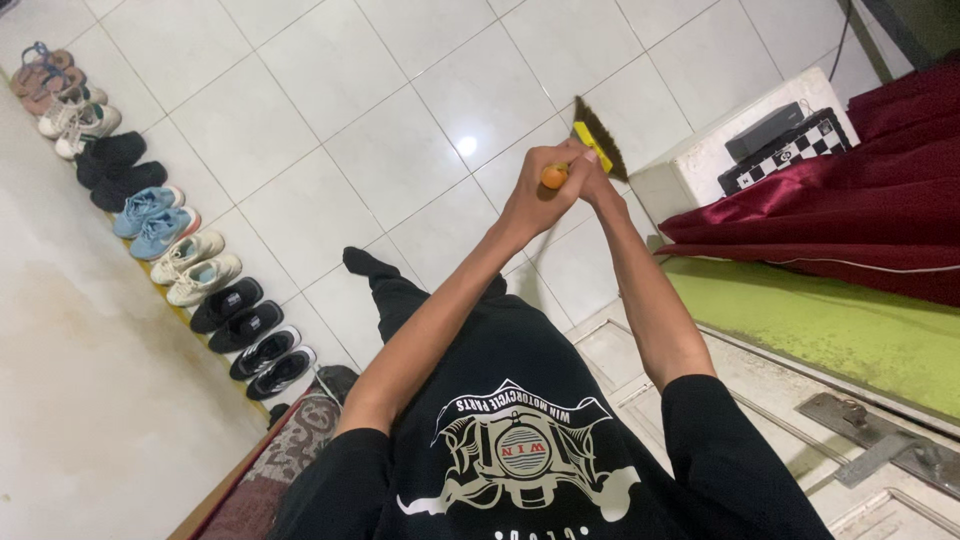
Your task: The person unscrews a broom head from its handle by rotating the handle with one hand while holding the base with the other.
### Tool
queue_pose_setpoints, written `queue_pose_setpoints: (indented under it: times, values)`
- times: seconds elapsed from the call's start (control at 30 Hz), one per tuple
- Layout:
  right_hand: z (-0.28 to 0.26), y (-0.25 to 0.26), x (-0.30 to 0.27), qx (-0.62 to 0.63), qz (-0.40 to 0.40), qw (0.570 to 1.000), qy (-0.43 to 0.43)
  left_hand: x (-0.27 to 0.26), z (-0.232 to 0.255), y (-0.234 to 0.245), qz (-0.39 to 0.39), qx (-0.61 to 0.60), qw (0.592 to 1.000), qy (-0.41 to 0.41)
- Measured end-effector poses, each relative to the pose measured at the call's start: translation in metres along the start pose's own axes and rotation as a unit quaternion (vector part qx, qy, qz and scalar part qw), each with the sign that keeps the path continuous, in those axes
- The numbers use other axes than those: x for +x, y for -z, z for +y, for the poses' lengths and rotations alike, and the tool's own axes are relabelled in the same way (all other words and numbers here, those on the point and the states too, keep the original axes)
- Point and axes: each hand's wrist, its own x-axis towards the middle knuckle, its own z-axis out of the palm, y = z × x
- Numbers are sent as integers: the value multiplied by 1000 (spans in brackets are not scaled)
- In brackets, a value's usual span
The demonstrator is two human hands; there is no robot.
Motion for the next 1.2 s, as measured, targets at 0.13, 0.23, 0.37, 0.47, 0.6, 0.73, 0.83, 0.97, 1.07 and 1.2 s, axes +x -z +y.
queue_pose_setpoints:
  times: [0.13, 0.23, 0.37, 0.47, 0.6, 0.73, 0.83, 0.97, 1.07, 1.2]
  values:
    - [-23, 5, 0, -14, -38, 999, -37, -1, 3, 3, 4, 45, 998, 44]
    - [-24, 6, -3, 25, -40, 999, 20, 5, 11, 1, 7, 67, 997, 42]
    - [-15, -9, -7, 138, -69, 988, -15, 0, 25, 3, 8, 99, 994, 49]
    - [-14, -17, -11, 173, -58, 983, -31, 0, 34, 6, -6, 104, 993, 51]
    - [-25, -26, -12, 192, -30, 980, -36, 3, 48, 14, -24, 117, 991, 60]
    - [-52, -41, -12, 252, -31, 967, -7, 4, 59, 24, -39, 115, 992, 45]
    - [-80, -50, -16, 269, -28, 962, 21, 3, 67, 31, -60, 134, 984, 100]
    - [-112, -52, -12, 246, -40, 968, 33, 5, 78, 50, -61, 117, 987, 93]
    - [-148, -45, -12, 146, -20, 989, -11, 0, 91, 70, -70, 114, 989, 70]
    - [-177, -27, -22, 10, 24, 996, -88, 2, 96, 82, -112, 129, 983, 70]
